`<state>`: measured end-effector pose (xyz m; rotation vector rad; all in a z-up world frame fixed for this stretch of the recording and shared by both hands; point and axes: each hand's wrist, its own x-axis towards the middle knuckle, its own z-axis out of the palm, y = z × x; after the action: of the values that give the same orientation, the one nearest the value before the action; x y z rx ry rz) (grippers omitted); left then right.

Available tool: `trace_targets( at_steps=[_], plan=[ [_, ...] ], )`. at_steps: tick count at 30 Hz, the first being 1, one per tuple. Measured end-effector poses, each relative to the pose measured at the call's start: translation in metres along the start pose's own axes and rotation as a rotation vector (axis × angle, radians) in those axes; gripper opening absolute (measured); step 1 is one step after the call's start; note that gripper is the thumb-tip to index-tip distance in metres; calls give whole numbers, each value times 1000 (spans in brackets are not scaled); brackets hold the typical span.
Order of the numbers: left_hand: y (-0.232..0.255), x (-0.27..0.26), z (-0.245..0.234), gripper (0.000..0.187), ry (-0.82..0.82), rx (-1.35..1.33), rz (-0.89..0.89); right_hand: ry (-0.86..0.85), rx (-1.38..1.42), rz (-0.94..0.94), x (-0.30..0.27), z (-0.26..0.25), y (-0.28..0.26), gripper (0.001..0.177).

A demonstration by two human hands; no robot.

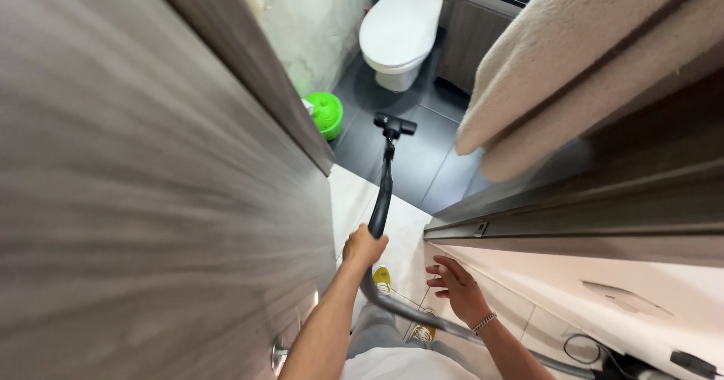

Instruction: The person is vacuuming the floor and around a bed in a small bedroom and then enters an adjacent bathroom to vacuum the floor there.

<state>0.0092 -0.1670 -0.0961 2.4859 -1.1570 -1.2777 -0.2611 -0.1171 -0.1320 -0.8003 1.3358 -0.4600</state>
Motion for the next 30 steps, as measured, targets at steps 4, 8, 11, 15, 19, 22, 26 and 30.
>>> trace_targets(
  at_steps=[4, 8, 11, 15, 19, 22, 26, 30],
  plan=[
    [-36, -63, -4, 51, 2, 0, -45, -81, -15, -20, -4, 15, 8, 41],
    [-61, -130, -12, 48, -44, -35, -123, -182, -65, 25, -9, 30, 20, 40],
    [-85, -165, -3, 46, -32, -2, -162, -266, -119, 49, -17, 44, 28, 41],
    [-110, -208, 2, 49, -43, -48, -217, -347, -165, 102, -24, 65, 37, 42],
    [-128, -242, 3, 51, -74, -71, -272, -419, -193, 101, -23, 78, 49, 42],
    [-133, -257, 6, 51, -50, -102, -284, -443, -200, 90, -20, 81, 47, 43],
    [-131, -246, 10, 52, -11, -116, -257, -413, -209, 85, -12, 76, 40, 42],
    [-108, -205, -2, 51, -23, -122, -239, -378, -155, 100, -5, 70, 32, 40]
  ],
)
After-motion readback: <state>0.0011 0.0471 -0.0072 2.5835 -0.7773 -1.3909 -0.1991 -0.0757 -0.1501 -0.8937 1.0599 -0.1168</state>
